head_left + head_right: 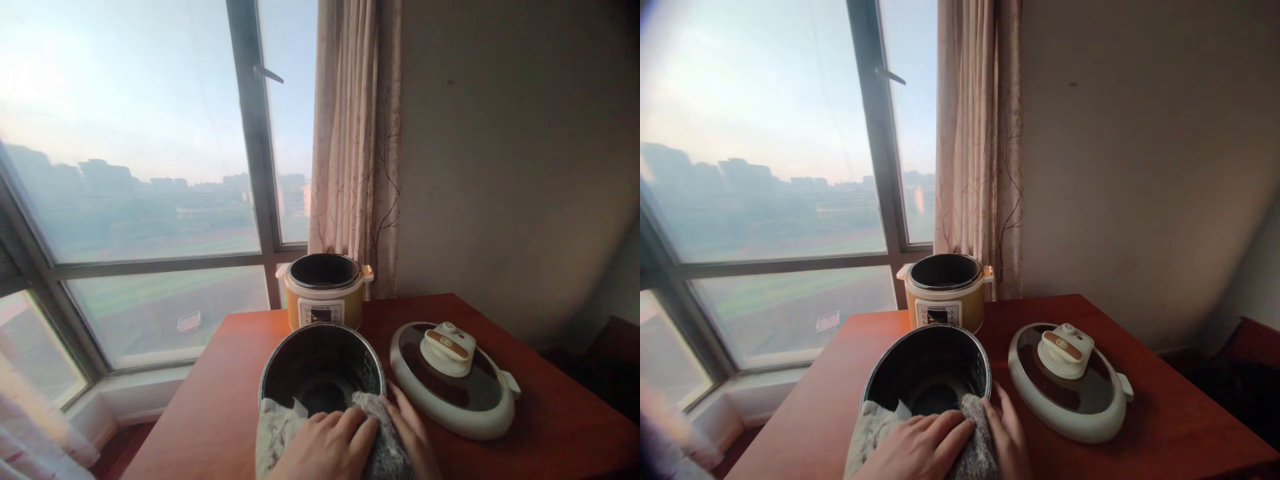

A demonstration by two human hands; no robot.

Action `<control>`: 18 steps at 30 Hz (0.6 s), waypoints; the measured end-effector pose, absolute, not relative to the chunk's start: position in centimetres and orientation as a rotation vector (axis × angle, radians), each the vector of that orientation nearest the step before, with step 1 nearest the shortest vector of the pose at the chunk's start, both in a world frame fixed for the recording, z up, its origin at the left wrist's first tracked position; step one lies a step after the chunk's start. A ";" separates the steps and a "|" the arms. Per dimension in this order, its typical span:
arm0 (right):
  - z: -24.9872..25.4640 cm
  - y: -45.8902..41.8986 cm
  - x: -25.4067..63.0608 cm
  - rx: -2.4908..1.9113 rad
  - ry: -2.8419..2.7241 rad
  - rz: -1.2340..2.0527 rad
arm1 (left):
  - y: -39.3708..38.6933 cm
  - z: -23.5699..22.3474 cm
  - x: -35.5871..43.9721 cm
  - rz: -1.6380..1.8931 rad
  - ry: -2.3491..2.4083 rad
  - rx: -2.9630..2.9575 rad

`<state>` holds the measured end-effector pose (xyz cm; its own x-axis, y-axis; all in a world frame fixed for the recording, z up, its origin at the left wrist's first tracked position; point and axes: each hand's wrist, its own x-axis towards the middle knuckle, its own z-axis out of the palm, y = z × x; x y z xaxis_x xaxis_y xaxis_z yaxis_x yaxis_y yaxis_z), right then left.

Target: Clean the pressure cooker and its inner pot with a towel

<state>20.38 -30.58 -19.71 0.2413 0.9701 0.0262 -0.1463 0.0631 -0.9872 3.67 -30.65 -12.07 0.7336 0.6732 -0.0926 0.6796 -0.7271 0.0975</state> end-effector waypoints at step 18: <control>-13.7 -33.2 21.1 -1.326 -1.676 0.594 | -30.8 -8.6 -3.5 0.275 1.311 2.384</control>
<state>21.12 -33.22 -13.70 -0.0298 0.9375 0.3467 0.5102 0.3125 -0.8012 -3.50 -30.77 -8.57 0.5397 0.8416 -0.0213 0.7620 -0.4776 0.4374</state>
